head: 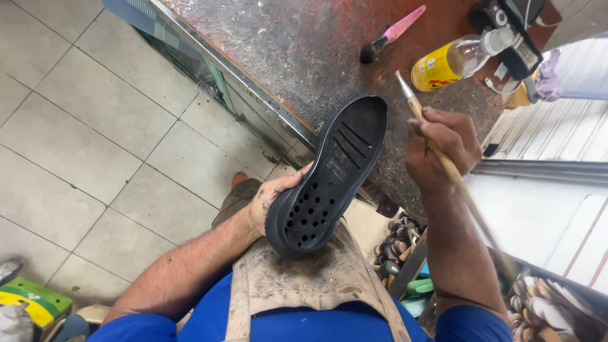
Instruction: Applying a liquid coating to a shoe sole using a brush at a repair bench
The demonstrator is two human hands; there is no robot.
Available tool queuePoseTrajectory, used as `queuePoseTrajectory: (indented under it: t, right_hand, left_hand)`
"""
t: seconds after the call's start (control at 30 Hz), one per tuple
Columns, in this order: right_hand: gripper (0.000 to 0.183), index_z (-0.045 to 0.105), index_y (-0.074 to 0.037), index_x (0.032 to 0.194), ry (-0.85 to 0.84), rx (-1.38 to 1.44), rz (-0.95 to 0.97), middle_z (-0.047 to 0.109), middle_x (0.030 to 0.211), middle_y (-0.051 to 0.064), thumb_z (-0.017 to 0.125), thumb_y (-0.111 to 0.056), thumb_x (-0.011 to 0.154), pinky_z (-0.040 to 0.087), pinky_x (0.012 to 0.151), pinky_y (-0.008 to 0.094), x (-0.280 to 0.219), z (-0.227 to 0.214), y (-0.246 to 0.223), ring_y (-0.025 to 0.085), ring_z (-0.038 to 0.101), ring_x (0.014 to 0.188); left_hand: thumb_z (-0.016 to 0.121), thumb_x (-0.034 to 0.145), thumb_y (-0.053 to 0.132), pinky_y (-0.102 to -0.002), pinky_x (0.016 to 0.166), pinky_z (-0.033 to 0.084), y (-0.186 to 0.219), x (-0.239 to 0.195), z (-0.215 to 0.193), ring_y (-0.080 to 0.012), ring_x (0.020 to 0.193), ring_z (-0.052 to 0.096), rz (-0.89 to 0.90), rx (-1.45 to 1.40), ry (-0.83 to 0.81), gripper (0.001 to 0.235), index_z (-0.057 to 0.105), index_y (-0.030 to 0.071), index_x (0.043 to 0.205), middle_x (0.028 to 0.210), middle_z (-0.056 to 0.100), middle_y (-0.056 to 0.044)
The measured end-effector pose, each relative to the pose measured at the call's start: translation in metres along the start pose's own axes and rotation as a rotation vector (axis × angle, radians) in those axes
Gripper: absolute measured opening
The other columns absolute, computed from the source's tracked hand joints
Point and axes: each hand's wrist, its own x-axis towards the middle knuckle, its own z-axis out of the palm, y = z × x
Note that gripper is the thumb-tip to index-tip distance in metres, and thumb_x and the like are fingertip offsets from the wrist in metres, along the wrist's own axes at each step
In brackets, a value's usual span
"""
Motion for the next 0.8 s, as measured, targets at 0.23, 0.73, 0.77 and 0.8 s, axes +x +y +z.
queuePoseTrajectory:
  t: [0.23,0.73,0.77,0.8]
  right_hand:
    - [0.025,0.069,0.002,0.087,-0.078,0.044,0.081,0.072,0.085,0.024,0.093,0.002,0.093,0.061,0.067,0.044,-0.004,-0.018,0.015,0.040,0.073,0.075]
    - [0.024,0.060,-0.008,0.094,-0.494,0.399,0.604,0.064,0.088,0.010,0.079,0.006,0.090,0.056,0.067,0.025,0.014,-0.030,-0.028,0.014,0.065,0.074]
    - [0.017,0.062,0.000,0.094,-0.500,0.234,0.599,0.068,0.088,0.015,0.074,0.011,0.098,0.059,0.061,0.028,0.024,-0.027,-0.022,0.019,0.070,0.074]
    - [0.015,0.063,0.007,0.095,-0.489,0.056,0.604,0.072,0.088,0.020,0.069,0.015,0.105,0.061,0.054,0.032,0.031,-0.027,-0.020,0.024,0.075,0.074]
  left_hand:
    - [0.049,0.104,0.019,-0.064,0.102,0.044,0.000,0.004,0.004,-0.0444,0.134,0.051,0.014,0.010,0.033,0.054,0.045,0.019,0.157,0.150,0.051,-0.028]
    - [0.052,0.107,0.018,-0.047,0.117,0.042,0.013,0.007,-0.012,-0.0315,0.137,0.054,-0.077,0.147,-0.256,0.070,0.019,0.018,0.169,0.160,0.044,-0.012]
    - [0.054,0.106,0.020,-0.051,0.117,0.041,0.012,0.005,-0.010,-0.0336,0.136,0.054,-0.062,0.144,-0.249,0.066,0.026,0.016,0.166,0.156,0.048,-0.015]
    - [0.055,0.105,0.021,-0.055,0.118,0.040,0.012,0.003,-0.008,-0.0358,0.135,0.054,-0.069,0.146,-0.239,0.063,0.032,0.013,0.163,0.152,0.052,-0.018]
